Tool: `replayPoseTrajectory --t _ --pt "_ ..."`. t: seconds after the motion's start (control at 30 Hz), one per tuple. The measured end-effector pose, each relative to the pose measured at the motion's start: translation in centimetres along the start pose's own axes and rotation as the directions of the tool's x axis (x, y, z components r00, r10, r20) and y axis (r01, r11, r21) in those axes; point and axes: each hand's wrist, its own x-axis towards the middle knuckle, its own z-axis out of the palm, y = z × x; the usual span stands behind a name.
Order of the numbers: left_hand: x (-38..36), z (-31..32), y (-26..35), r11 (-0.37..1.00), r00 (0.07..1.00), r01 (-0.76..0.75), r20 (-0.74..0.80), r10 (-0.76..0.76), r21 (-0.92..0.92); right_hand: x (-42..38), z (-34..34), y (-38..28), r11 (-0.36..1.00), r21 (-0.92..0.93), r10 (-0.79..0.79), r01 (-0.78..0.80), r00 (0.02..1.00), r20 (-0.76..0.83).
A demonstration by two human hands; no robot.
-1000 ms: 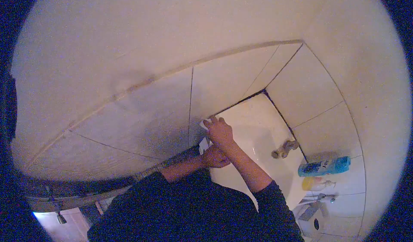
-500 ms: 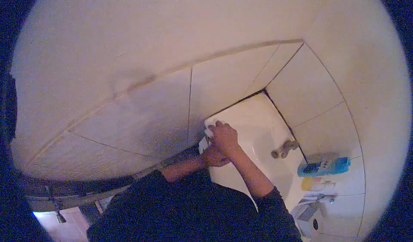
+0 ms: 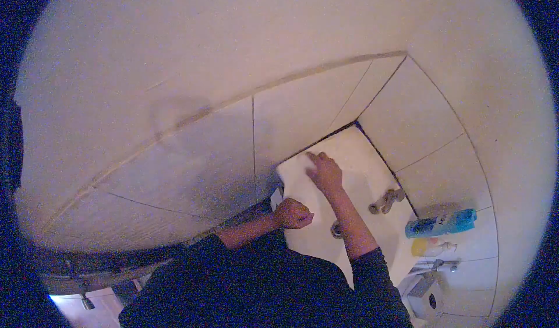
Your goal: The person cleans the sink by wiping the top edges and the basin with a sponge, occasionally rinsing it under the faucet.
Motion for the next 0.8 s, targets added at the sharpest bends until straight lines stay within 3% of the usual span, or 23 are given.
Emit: replayPoseTrajectory --t 0.1,0.13,0.17,0.23,0.37,0.4,0.47,0.5,0.57,0.7,0.77,0.8 --pt "-0.1 0.3 -0.1 0.996 0.995 0.070 0.061 -0.073 0.046 -0.3 -0.3 -1.3 0.989 -0.125 0.091 -0.078 0.991 0.101" --pt "-0.3 0.7 -0.3 0.998 0.998 0.060 0.034 -0.061 0.032 -1.0 0.2 -1.7 0.988 -0.151 -0.008 0.025 0.994 0.110" --pt "-0.5 1.0 -0.6 0.998 0.999 0.051 0.010 -0.052 0.020 -1.6 0.2 -1.8 0.989 -0.148 -0.006 0.022 0.994 0.107" --pt "-0.2 0.5 -0.3 0.998 0.999 0.042 0.029 -0.043 0.037 -2.6 0.1 -1.9 0.989 -0.003 -0.146 0.148 0.978 0.149" --pt "-0.1 0.6 -0.2 0.998 0.997 0.053 0.046 -0.055 0.041 -1.0 -0.9 3.4 0.966 -0.080 0.254 -0.248 0.964 0.083" --pt "0.0 0.4 -0.1 0.998 0.998 0.045 0.052 -0.047 0.040 -1.2 0.0 3.7 0.963 -0.078 0.262 -0.256 0.962 0.077" --pt "0.2 -0.1 0.2 0.998 0.998 0.040 0.050 -0.042 0.048 -2.7 2.6 3.3 0.984 -0.101 0.136 -0.148 0.983 -0.121" --pt "0.2 0.0 0.2 0.999 0.998 0.027 0.062 -0.030 0.044 -4.1 2.9 1.2 0.993 -0.103 0.048 -0.061 0.992 -0.120" --pt "-0.1 0.5 0.1 0.999 0.999 0.036 0.015 -0.035 -0.024 -5.8 2.6 -0.4 0.994 0.075 -0.074 0.081 0.993 -0.090" --pt "-0.2 1.0 0.1 1.000 0.998 -0.016 0.064 0.015 0.006 -5.3 2.1 3.8 0.992 0.020 0.124 -0.123 0.989 -0.078" --pt "-0.1 1.4 -0.1 0.999 0.995 -0.010 0.104 0.007 0.035 -5.0 2.0 4.9 0.950 0.039 0.312 -0.310 0.936 -0.166" --pt "0.1 1.6 -0.3 0.999 0.993 -0.027 0.113 0.023 0.035 -5.2 2.7 4.2 0.941 0.048 0.338 -0.335 0.939 -0.064"
